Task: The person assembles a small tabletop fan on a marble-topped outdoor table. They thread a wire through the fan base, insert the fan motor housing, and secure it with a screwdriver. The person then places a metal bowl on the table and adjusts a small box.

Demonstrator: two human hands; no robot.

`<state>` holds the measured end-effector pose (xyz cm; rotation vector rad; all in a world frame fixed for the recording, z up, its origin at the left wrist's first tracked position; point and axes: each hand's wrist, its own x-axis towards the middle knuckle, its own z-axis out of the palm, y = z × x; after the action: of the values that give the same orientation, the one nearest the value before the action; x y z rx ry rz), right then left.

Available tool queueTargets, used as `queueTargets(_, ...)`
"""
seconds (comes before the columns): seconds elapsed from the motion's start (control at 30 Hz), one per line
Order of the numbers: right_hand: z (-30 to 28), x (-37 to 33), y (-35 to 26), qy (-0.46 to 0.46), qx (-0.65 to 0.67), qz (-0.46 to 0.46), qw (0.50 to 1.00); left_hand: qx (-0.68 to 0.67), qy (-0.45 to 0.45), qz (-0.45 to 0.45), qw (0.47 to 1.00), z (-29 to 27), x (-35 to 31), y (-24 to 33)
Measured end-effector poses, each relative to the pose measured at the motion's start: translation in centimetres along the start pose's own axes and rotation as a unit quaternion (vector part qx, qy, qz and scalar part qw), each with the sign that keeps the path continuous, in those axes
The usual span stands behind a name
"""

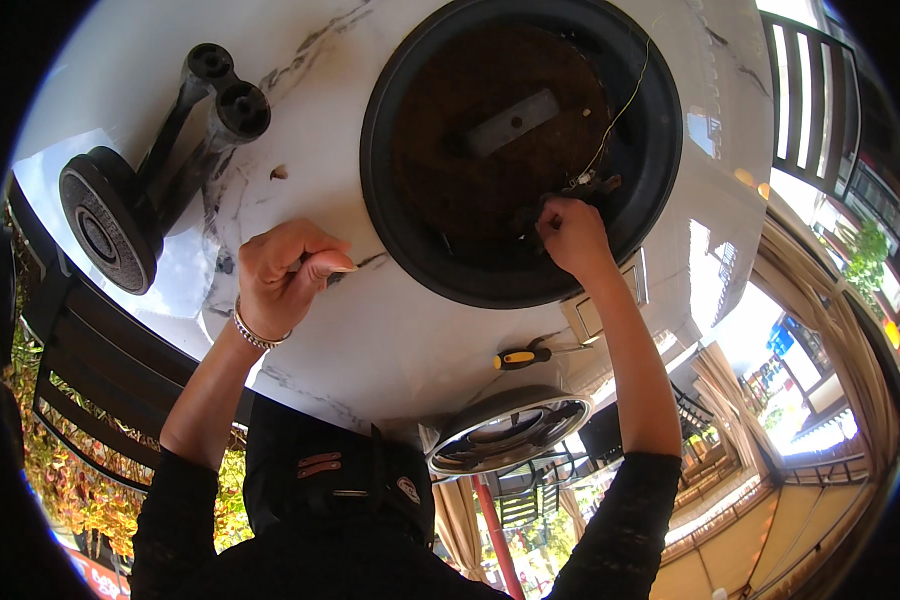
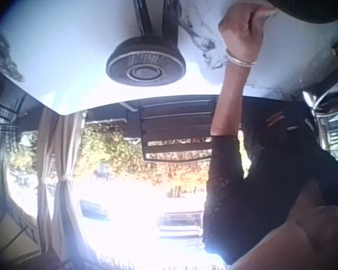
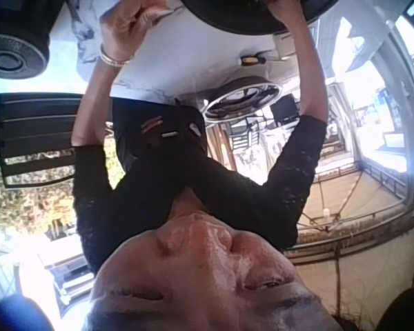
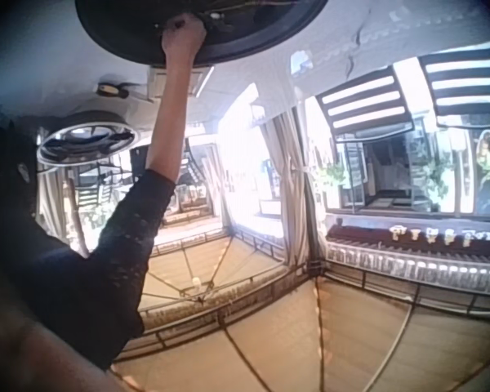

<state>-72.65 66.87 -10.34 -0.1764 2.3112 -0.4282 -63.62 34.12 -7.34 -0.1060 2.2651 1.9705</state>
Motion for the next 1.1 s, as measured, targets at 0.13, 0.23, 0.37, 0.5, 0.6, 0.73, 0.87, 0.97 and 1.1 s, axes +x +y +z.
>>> queueTargets(0.13, 0.3, 0.0, -0.5, -0.005, -0.052, -0.032, 0.998, -0.015, 0.002, 0.019, 1.000, 0.0, -0.1, -0.4)
queueTargets(0.23, 0.6, 0.1, -0.5, -0.006, -0.048, -0.013, 0.999, -0.028, 0.003, 0.044, 0.999, -0.1, -0.1, -0.6)
queueTargets(0.37, 0.7, 0.2, 0.4, 0.012, 0.037, 0.026, 0.999, -0.016, -0.009, 0.041, 0.999, -0.2, -0.2, -0.7)
queueTargets(0.5, 0.4, 0.5, 1.6, 0.004, 0.107, 0.045, 0.993, -0.038, 0.014, -0.013, 0.999, 0.1, -0.7, -1.0)
queueTargets(0.6, 0.4, 0.6, 1.9, 0.009, 0.167, 0.066, 0.984, -0.078, 0.014, -0.041, 0.996, 0.4, -1.1, -1.5)
queueTargets(0.73, 0.3, 0.6, 1.5, 0.025, 0.168, 0.069, 0.983, -0.084, -0.037, -0.023, 0.996, 0.3, -1.6, -2.5)
queueTargets(0.87, 0.2, 0.4, 1.0, 0.034, 0.151, 0.069, 0.986, -0.106, -0.032, -0.036, 0.993, 0.3, -1.9, -2.8)
queueTargets(0.97, 0.1, 0.4, 0.8, 0.041, 0.141, 0.051, 0.988, -0.117, -0.036, -0.062, 0.991, 0.3, -1.9, -2.7)
queueTargets(1.1, 0.1, 0.4, 0.7, 0.046, 0.134, 0.049, 0.989, -0.116, -0.038, -0.072, 0.990, 0.2, -1.8, -2.5)
